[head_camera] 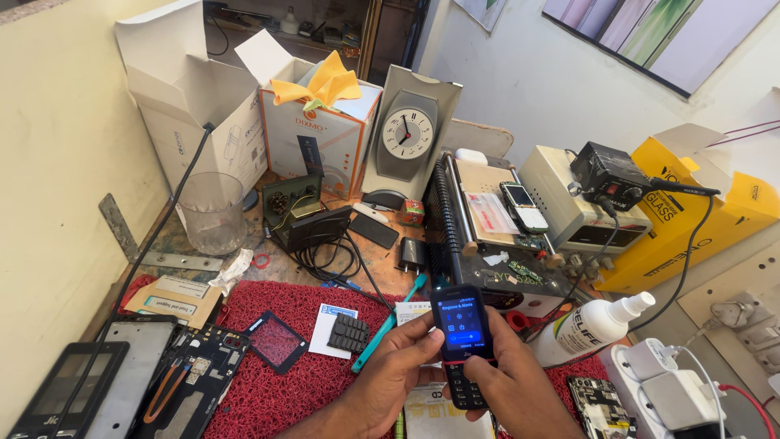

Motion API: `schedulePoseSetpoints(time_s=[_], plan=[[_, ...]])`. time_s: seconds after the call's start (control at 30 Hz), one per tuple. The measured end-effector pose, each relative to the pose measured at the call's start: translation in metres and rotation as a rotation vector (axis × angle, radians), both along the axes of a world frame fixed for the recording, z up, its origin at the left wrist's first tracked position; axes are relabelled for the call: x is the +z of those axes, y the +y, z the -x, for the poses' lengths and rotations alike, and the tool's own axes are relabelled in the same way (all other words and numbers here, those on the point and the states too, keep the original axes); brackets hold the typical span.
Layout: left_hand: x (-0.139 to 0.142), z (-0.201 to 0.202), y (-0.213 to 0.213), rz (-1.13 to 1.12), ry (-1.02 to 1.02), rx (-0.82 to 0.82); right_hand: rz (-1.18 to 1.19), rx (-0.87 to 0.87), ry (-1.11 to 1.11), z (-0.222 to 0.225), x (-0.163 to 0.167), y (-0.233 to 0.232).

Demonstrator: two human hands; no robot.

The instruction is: The person picks up a smartphone, powers it on, and enters a passcode. They then open the device, remove the back cover, and use a screwdriver to loosen screws on the internal components.

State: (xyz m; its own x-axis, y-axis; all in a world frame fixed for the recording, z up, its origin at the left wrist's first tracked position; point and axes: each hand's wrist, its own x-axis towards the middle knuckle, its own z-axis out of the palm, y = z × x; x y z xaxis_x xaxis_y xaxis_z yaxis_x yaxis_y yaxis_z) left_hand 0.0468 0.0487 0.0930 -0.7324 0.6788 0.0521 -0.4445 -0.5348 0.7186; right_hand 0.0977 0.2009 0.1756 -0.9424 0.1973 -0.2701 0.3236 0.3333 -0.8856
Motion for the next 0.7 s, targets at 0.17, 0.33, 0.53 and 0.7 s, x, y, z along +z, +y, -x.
schedulePoseSetpoints(time_s=[0.17, 0.33, 0.53, 0.7], plan=[[0.0036, -0.0004, -0.0016, 0.004, -0.009, -0.009, -0.037, -0.012, -0.024, 0.0007, 0.0038, -0.0008], [0.0018, 0.0000, 0.0006, -0.016, 0.003, -0.011, -0.071, -0.026, -0.028, 0.0006, 0.0064, -0.0025], [-0.0040, 0.0002, 0.0036, -0.004, -0.002, -0.006, -0.097, -0.047, -0.041, -0.0004, 0.0050, -0.0026], [-0.0057, 0.0000, 0.0047, -0.002, 0.006, -0.012, -0.086, -0.032, -0.025, -0.0001, 0.0033, -0.0020]])
